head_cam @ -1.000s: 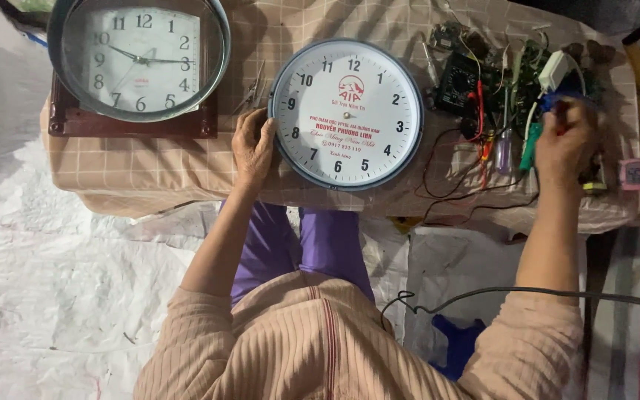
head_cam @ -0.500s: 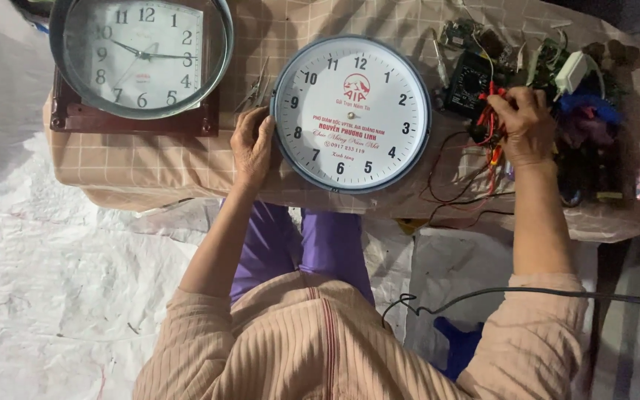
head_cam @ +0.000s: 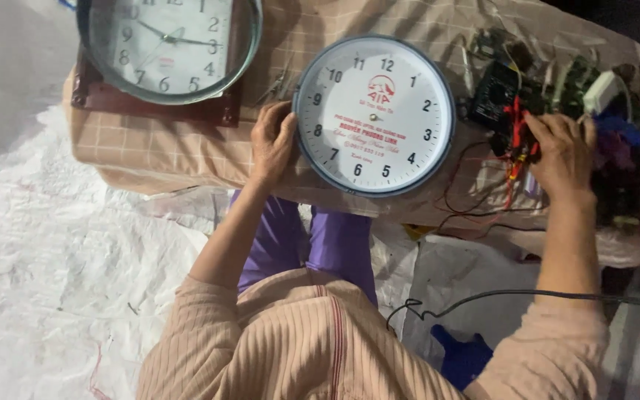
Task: The person is reassembling a round wall clock by carefully attaching the hour, minute, and second hands to the central spindle.
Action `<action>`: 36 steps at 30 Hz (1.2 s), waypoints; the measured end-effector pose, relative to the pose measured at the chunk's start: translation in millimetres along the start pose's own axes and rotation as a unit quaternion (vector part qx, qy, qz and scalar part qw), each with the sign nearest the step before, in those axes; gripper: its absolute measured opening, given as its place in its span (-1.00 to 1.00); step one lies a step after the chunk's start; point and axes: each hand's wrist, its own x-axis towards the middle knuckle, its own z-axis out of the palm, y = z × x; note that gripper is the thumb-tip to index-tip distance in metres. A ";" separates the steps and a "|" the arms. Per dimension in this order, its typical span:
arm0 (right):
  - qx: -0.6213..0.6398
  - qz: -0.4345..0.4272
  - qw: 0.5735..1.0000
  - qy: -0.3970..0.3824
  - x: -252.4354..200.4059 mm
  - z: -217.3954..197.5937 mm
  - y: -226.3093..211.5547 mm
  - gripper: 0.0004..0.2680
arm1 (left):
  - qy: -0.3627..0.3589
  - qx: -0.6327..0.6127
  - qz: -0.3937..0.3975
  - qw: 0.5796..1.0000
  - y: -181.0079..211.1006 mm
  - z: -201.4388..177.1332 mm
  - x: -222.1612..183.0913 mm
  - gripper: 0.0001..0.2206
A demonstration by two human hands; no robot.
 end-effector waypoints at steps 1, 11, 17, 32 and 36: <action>0.002 -0.006 1.000 0.000 -3.1 5.5 5.2 -0.39 | 0.005 0.002 -0.002 1.000 -2.9 0.6 0.1 -0.75; -0.031 0.062 0.996 0.053 -16.6 35.1 10.9 -0.70 | -0.004 -0.013 0.000 1.000 -5.5 2.5 -0.1 -0.72; -0.039 0.075 0.993 0.085 -13.1 33.2 -7.8 -0.77 | -0.021 0.006 0.019 1.000 -4.3 1.9 -0.3 -0.62; -0.093 0.105 0.980 0.142 -10.2 27.5 -38.5 -0.88 | -0.024 0.007 0.029 0.999 -2.6 2.1 -0.7 -0.54; -0.062 0.185 0.975 0.105 -0.6 25.3 -60.6 -0.82 | -0.024 0.000 0.032 0.999 -4.3 1.8 -2.6 -0.58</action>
